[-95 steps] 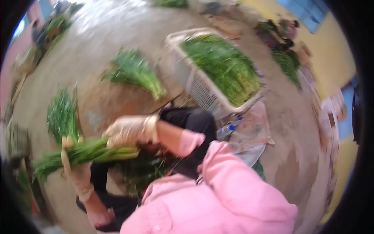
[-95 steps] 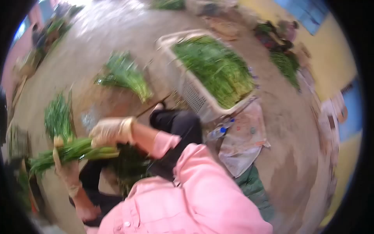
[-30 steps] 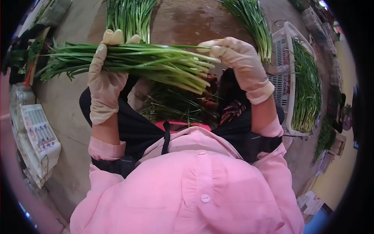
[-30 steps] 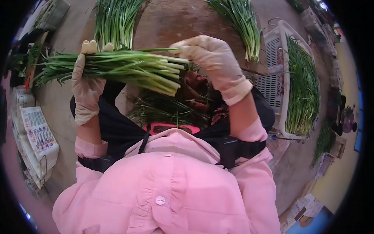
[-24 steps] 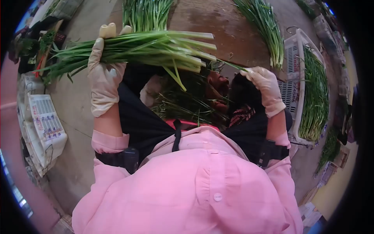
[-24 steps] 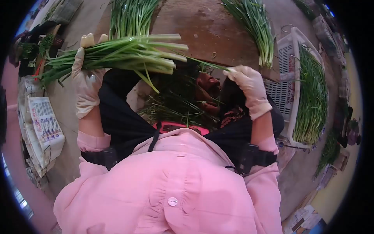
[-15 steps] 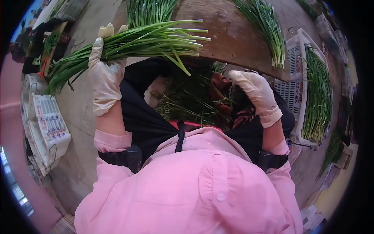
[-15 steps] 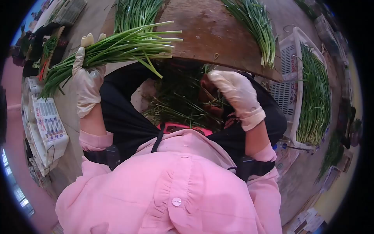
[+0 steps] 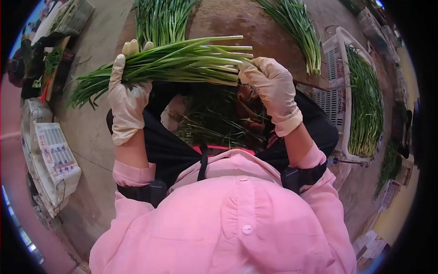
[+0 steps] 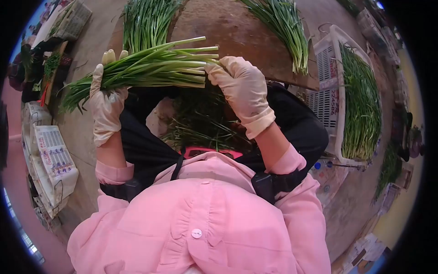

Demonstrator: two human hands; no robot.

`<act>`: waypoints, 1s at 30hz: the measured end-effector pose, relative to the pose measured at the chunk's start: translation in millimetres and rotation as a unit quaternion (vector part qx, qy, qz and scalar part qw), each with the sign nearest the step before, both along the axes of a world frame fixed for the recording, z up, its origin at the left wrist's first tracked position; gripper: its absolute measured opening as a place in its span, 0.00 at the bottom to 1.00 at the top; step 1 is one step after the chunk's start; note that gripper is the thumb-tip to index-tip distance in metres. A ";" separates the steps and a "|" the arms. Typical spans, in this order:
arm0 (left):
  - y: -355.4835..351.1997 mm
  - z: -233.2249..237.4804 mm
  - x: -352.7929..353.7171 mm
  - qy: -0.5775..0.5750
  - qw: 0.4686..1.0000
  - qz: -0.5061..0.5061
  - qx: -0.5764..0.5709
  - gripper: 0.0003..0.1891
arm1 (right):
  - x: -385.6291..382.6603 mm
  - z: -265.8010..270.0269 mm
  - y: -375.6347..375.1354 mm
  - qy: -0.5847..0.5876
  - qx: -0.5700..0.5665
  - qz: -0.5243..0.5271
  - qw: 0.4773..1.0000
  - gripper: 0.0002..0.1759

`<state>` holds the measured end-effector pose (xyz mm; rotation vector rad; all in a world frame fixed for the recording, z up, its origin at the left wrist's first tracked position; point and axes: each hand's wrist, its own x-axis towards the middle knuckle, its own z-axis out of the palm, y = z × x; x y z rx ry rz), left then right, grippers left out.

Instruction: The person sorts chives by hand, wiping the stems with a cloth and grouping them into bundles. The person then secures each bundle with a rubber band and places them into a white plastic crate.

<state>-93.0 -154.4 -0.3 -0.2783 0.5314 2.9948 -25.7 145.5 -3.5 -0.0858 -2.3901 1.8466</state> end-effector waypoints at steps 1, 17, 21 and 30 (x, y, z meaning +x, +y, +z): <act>1.6 -2.0 -0.8 -0.007 1.000 0.001 -0.004 0.18 | -0.9 -3.6 2.5 0.031 0.046 -0.012 0.998 0.10; 26.9 -7.3 1.6 0.005 0.998 0.049 -0.035 0.17 | 7.9 -23.6 -4.1 -0.173 -0.439 0.020 0.881 0.08; 22.2 -6.7 -1.5 -0.004 0.997 0.072 -0.022 0.17 | 6.8 -30.4 11.0 -0.093 -0.437 0.009 0.895 0.08; -14.5 10.6 -7.5 -0.006 0.989 0.146 -0.021 0.18 | 40.4 -58.8 139.8 -0.185 -0.042 -0.149 0.970 0.10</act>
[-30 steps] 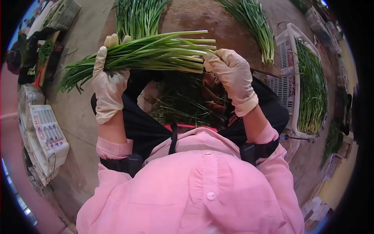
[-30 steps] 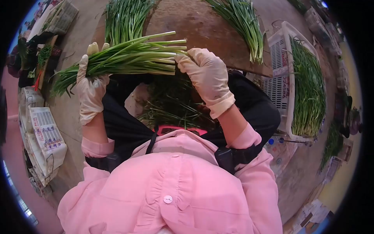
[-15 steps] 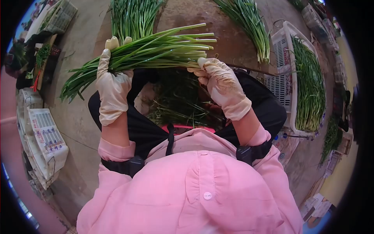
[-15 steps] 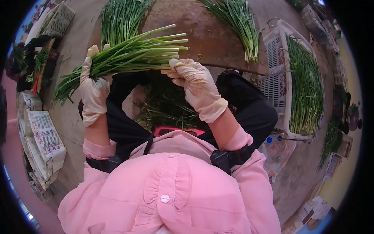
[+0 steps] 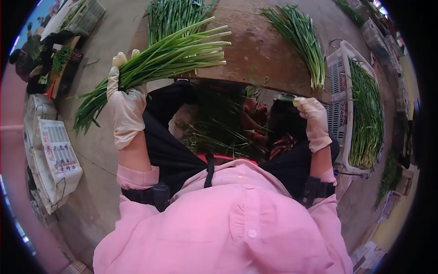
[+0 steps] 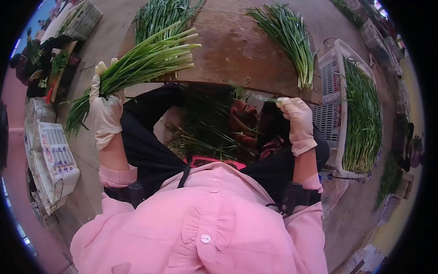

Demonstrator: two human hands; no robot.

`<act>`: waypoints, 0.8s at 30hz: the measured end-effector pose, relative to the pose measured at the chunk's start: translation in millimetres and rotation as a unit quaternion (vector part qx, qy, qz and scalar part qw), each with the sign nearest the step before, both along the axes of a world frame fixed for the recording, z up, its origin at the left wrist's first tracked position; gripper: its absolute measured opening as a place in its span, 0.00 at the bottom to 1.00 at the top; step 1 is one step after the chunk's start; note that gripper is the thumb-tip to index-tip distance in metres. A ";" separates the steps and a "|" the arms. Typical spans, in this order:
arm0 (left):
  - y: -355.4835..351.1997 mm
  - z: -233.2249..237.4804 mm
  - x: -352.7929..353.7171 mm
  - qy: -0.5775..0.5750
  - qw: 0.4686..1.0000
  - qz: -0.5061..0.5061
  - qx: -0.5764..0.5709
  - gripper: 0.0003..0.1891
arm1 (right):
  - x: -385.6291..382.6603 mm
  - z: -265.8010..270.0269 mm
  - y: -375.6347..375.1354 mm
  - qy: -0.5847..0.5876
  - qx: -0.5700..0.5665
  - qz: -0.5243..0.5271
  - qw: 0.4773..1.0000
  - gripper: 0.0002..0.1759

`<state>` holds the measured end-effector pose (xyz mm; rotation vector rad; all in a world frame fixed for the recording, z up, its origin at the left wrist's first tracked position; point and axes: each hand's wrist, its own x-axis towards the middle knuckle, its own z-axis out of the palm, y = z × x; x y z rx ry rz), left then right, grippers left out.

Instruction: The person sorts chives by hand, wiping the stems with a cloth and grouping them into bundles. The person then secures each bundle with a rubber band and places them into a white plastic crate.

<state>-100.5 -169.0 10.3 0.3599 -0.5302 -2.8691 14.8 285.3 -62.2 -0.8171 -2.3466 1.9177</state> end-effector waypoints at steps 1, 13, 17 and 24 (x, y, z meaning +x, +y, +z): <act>-1.0 3.1 0.7 0.001 1.000 0.000 0.008 0.18 | 0.6 -4.3 -1.5 -0.015 0.250 0.113 0.961 0.12; 39.7 0.4 5.8 0.056 0.992 -0.102 0.045 0.18 | -51.4 75.9 -168.6 0.156 -0.352 0.141 0.912 0.20; 48.6 -0.5 10.1 0.033 0.995 -0.089 0.026 0.17 | -53.2 60.3 -168.5 0.148 -0.385 0.118 0.903 0.21; 65.6 -1.4 7.4 0.016 0.999 -0.033 0.012 0.17 | -48.3 53.4 -172.6 0.117 -0.436 0.067 0.890 0.22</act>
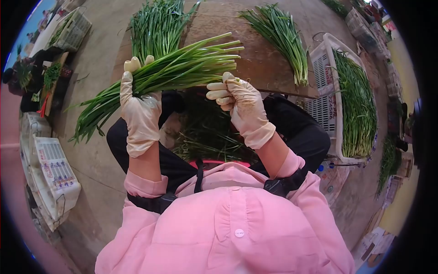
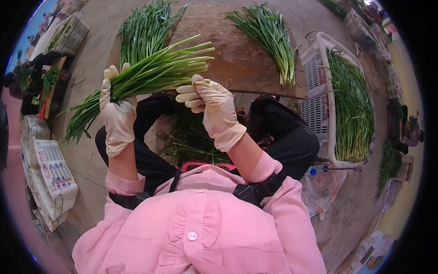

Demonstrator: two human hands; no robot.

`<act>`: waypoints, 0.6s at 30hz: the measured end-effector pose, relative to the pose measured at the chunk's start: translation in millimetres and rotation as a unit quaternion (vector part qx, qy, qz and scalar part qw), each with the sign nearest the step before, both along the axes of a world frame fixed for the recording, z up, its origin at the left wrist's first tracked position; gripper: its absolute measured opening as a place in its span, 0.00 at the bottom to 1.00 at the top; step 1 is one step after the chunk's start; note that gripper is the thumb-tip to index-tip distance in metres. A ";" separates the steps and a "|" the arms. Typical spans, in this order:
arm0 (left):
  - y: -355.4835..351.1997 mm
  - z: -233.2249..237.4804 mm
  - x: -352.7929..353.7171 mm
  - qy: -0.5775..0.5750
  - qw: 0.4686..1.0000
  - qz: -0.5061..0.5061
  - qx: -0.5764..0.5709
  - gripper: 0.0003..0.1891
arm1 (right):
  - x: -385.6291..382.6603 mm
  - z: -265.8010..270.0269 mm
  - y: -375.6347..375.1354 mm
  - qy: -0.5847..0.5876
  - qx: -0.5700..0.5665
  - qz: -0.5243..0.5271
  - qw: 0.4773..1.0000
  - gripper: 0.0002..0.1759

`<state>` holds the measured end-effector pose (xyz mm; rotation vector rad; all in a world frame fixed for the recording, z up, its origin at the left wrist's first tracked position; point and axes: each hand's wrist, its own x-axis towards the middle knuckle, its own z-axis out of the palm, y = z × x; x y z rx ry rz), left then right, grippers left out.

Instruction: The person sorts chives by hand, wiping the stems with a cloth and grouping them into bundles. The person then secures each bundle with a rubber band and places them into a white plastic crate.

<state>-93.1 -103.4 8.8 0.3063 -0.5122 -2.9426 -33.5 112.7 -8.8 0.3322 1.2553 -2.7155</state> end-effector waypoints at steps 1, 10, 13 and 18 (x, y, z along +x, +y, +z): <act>-2.7 -3.8 0.0 0.009 1.000 -0.014 0.008 0.17 | 1.1 -0.9 -1.4 -0.011 -0.011 -0.007 1.000 0.22; 8.9 -9.8 -0.4 0.005 1.000 -0.024 -0.018 0.17 | -4.1 -8.1 0.1 -0.039 0.038 -0.075 0.996 0.19; 16.2 -8.0 2.9 0.008 0.998 -0.026 -0.055 0.17 | -4.7 -14.3 0.5 -0.035 0.033 -0.069 0.996 0.19; 23.4 -14.6 0.3 -0.005 0.998 -0.039 -0.041 0.18 | 3.3 -11.3 -10.6 0.018 0.064 0.002 0.998 0.19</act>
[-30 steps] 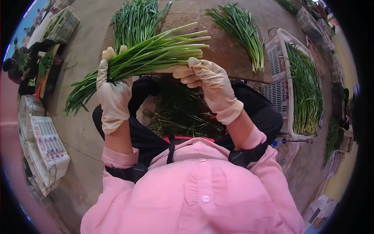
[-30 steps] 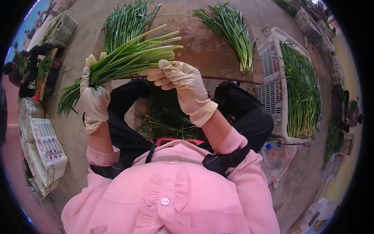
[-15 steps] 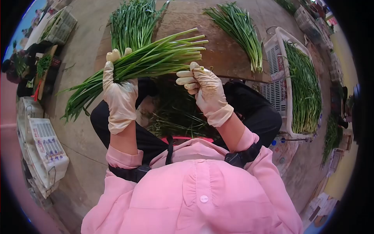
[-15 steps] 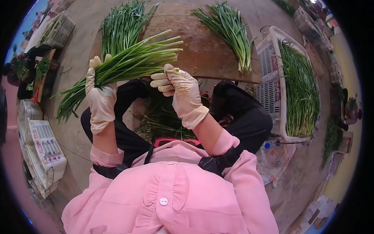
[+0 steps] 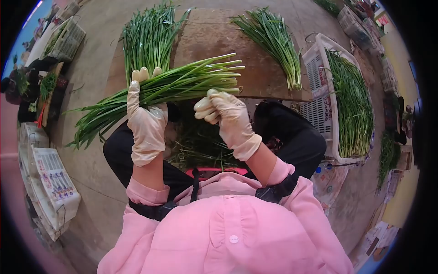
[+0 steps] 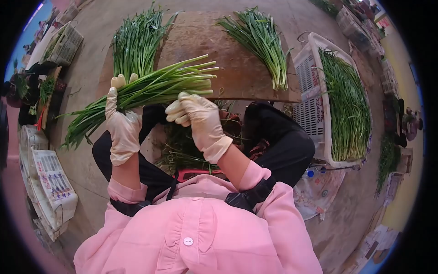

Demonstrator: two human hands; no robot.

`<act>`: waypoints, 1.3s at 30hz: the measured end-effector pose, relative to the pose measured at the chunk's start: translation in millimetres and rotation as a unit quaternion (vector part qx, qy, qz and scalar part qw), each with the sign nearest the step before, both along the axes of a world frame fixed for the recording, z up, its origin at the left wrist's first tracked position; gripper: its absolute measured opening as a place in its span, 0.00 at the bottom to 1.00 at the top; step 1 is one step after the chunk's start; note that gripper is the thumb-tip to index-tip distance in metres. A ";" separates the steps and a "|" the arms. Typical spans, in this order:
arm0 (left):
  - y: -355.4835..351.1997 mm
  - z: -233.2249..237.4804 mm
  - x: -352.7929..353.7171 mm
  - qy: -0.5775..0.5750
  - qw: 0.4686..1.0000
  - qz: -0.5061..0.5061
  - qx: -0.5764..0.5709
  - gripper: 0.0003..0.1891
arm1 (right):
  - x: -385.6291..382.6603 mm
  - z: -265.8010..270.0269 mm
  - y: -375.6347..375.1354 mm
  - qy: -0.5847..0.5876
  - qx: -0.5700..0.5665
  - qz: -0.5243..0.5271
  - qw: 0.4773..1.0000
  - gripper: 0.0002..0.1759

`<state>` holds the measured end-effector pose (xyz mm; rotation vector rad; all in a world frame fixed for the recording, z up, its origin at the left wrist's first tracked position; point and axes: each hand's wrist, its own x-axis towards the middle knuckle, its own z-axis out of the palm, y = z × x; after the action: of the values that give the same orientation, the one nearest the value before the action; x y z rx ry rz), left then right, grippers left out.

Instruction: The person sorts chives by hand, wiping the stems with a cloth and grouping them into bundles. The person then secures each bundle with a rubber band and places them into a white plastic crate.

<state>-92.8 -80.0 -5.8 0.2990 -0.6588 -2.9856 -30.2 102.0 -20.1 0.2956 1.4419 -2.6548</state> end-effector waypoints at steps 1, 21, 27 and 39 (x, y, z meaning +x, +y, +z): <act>0.9 -1.5 -0.3 -0.001 1.000 0.001 -0.003 0.18 | 3.8 1.9 -1.6 0.028 0.012 0.047 0.998 0.17; -37.0 15.4 -26.6 0.050 0.996 0.040 -0.066 0.18 | 26.2 -11.2 54.2 0.277 0.664 -0.049 0.693 0.16; 16.9 69.3 -50.8 0.204 0.926 -0.081 -0.309 0.20 | -52.1 53.5 47.7 0.319 0.636 -0.045 0.702 0.60; 56.5 74.7 -53.8 0.278 0.813 -0.217 -0.463 0.19 | -78.6 -1.0 75.3 0.169 0.510 0.148 0.830 0.60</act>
<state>-146.6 -23.6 69.0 -0.8395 -2.1017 -2.3985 -108.9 177.3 -21.1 -0.3371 2.6363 -1.5040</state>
